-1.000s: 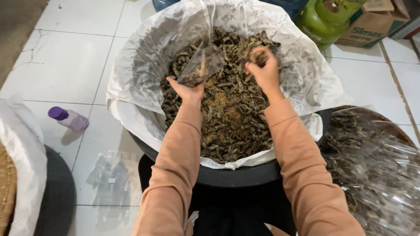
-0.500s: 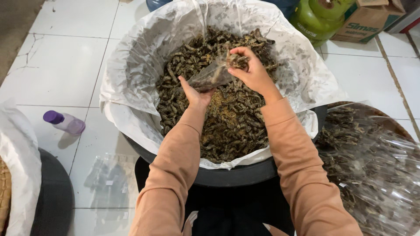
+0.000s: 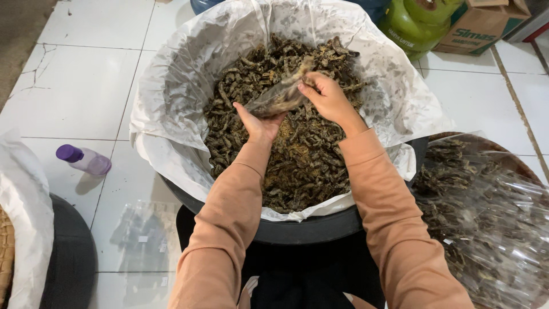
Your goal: The person sits on the floor in front of a large paper-lined basin filled with dried sea cucumber pieces. They open a small clear plastic bag, pick pieces from the basin by hand, place them into the bag, then set the filled bag onto a woven tray beside them and take a new empty bag, repeating the cycle.
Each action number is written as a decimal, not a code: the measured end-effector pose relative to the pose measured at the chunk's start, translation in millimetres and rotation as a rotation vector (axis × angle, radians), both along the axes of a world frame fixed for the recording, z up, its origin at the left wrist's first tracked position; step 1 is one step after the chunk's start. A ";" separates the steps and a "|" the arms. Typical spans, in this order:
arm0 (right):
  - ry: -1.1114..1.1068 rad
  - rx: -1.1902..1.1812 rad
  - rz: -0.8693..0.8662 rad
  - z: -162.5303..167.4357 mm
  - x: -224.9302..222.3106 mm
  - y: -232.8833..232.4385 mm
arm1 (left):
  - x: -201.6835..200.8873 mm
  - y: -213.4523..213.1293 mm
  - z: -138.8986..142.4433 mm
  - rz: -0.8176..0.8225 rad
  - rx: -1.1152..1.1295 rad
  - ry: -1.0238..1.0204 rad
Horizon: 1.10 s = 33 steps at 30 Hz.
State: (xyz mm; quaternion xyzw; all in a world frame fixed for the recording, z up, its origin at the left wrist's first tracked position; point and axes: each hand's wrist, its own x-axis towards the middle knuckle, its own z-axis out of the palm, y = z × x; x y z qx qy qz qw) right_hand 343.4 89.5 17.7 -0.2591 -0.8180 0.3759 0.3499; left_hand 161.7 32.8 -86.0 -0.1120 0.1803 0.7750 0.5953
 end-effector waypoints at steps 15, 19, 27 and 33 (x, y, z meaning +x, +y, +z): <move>0.278 0.535 -0.191 44.8 -12.8 -51.1 | -12.5 7.0 -4.5 0.143 0.102 -0.107; 0.366 0.647 -0.384 38.5 -19.3 -52.7 | -7.6 5.5 -1.8 0.137 0.075 -0.094; 0.004 0.574 0.083 40.4 -10.8 -38.7 | -5.9 4.5 -0.1 0.136 0.076 -0.079; 0.148 0.371 -0.115 33.2 -19.7 -38.1 | -7.1 7.9 -2.1 0.150 -0.037 -0.063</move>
